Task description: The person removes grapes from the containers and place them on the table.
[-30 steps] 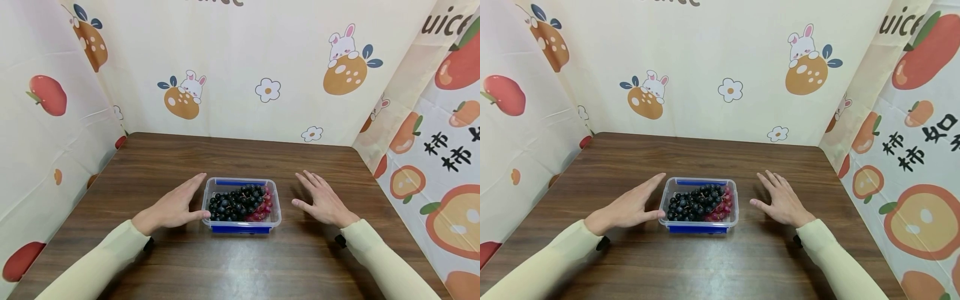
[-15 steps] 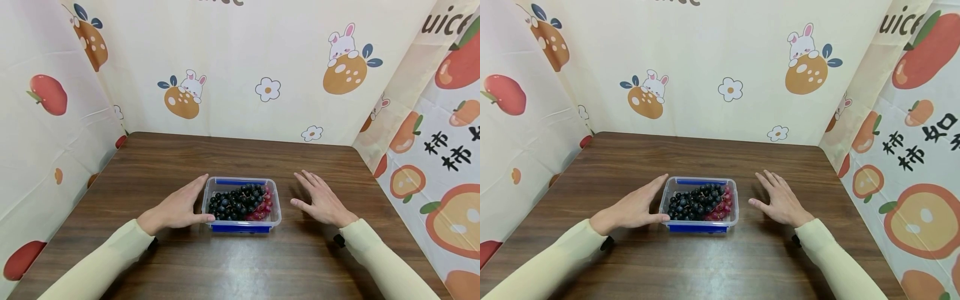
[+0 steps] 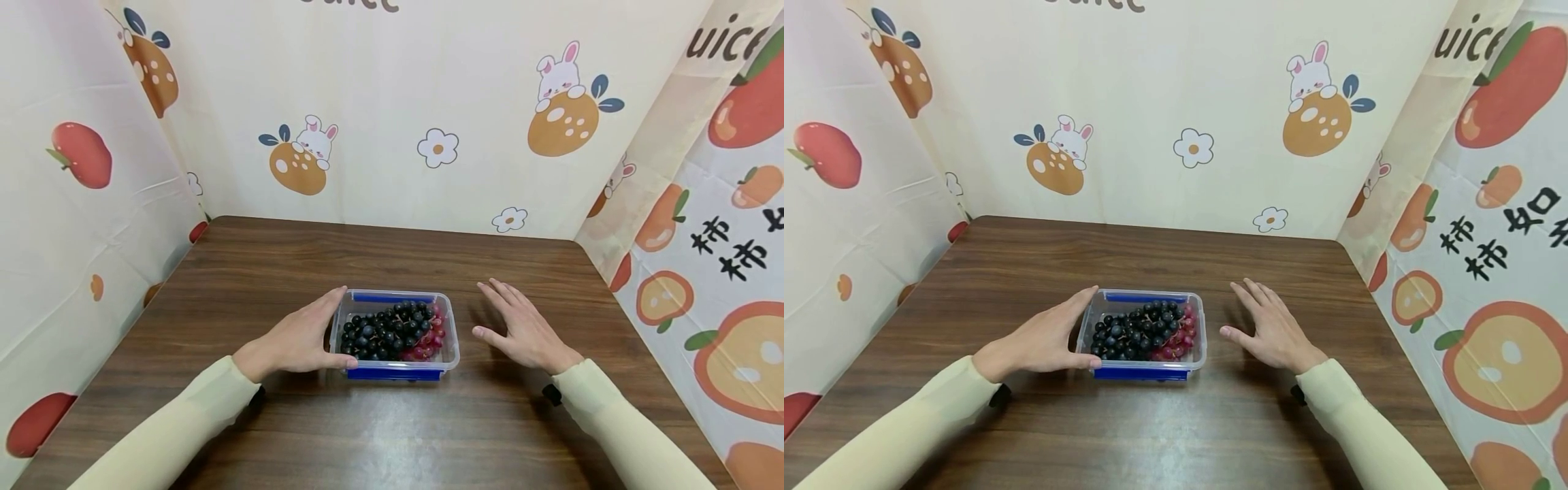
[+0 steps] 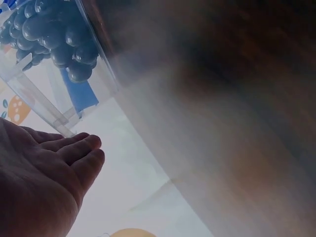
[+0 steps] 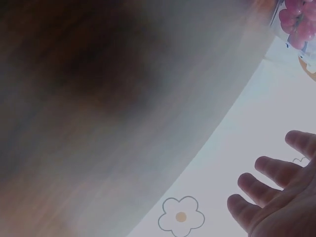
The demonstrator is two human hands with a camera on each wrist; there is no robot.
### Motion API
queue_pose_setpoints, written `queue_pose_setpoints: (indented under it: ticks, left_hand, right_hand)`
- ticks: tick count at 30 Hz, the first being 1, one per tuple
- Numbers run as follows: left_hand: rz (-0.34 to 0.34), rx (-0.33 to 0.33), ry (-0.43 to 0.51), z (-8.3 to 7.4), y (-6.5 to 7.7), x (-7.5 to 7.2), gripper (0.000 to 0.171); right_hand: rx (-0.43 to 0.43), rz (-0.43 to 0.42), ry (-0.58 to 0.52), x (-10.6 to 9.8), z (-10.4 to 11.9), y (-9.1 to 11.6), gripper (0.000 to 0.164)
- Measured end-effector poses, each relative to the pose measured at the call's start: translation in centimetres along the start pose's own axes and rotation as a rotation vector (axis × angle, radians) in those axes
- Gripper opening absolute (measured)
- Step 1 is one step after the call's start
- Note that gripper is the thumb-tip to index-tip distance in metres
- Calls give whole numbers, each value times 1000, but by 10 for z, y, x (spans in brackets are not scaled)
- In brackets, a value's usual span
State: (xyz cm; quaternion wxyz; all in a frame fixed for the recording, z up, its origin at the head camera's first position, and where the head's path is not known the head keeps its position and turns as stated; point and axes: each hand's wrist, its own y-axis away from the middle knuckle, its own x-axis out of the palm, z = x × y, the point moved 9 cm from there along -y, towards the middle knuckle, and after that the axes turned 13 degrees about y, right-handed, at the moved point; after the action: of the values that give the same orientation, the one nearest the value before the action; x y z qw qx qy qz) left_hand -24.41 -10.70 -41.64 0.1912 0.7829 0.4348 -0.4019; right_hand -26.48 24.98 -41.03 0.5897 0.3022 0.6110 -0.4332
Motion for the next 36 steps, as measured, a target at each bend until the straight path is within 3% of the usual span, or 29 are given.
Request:
queue_pose_setpoints:
  ticks: [18,36]
  left_hand:
    - [17,-37,-12,2,-3,3,139]
    - [4,-50,-19,3,-2,3,140]
  right_hand:
    - [-51,-69,-42,-10,20,-6,86]
    - [-168,-109,-95,-22,60,-20,87]
